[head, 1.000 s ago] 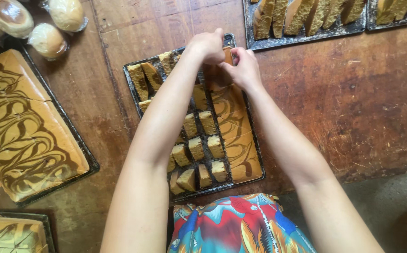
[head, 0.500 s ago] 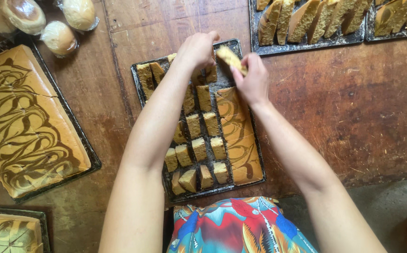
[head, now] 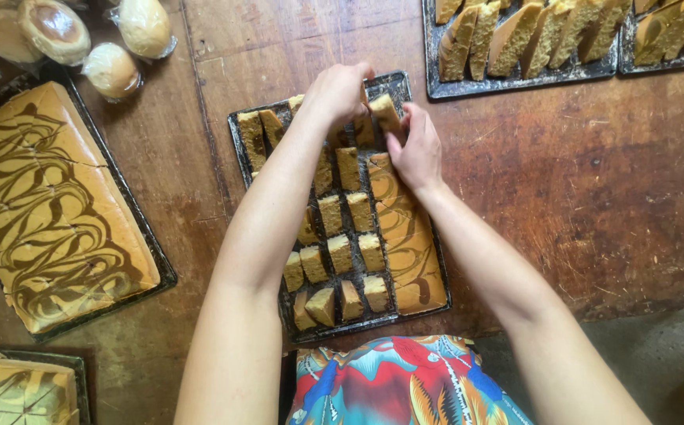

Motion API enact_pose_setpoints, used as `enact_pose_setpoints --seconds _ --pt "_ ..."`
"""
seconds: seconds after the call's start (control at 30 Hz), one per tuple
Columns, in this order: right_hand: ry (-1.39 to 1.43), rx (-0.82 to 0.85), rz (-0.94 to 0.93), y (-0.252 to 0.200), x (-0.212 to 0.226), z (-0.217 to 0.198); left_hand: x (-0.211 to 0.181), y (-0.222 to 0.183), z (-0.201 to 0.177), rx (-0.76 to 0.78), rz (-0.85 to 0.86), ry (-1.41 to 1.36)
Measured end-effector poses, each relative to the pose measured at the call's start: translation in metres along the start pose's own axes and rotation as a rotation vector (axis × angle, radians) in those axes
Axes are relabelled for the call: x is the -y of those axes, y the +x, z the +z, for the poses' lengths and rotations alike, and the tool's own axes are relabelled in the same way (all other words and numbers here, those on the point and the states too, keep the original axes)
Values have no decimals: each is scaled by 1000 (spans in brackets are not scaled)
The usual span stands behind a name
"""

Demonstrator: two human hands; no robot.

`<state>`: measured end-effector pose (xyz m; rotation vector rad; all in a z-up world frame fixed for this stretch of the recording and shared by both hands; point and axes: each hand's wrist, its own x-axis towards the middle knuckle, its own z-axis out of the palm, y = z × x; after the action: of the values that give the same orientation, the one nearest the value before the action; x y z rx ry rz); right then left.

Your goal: The person arranges slices of marbled cake onto rectangular trays by hand.

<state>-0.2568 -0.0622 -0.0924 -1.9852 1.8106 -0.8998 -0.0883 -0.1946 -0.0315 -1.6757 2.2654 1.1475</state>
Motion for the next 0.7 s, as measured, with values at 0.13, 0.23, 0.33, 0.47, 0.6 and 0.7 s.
enact_pose_setpoints --seconds 0.13,0.23,0.33,0.47,0.6,0.7 --pt "35 70 131 6 0 5 2 -6 2 -7 19 69" --pt "56 34 116 23 7 -2 -1 -9 -2 -55 54 75" --pt "-22 68 99 24 13 -14 -3 -12 -1 -167 122 133" --pt "-91 189 78 -13 17 -47 -12 -38 -1 -562 390 162" --pt "-106 439 194 -23 14 -63 -42 -81 11 82 288 245" --pt "124 364 513 -34 0 -57 -59 -91 36 273 256 393"
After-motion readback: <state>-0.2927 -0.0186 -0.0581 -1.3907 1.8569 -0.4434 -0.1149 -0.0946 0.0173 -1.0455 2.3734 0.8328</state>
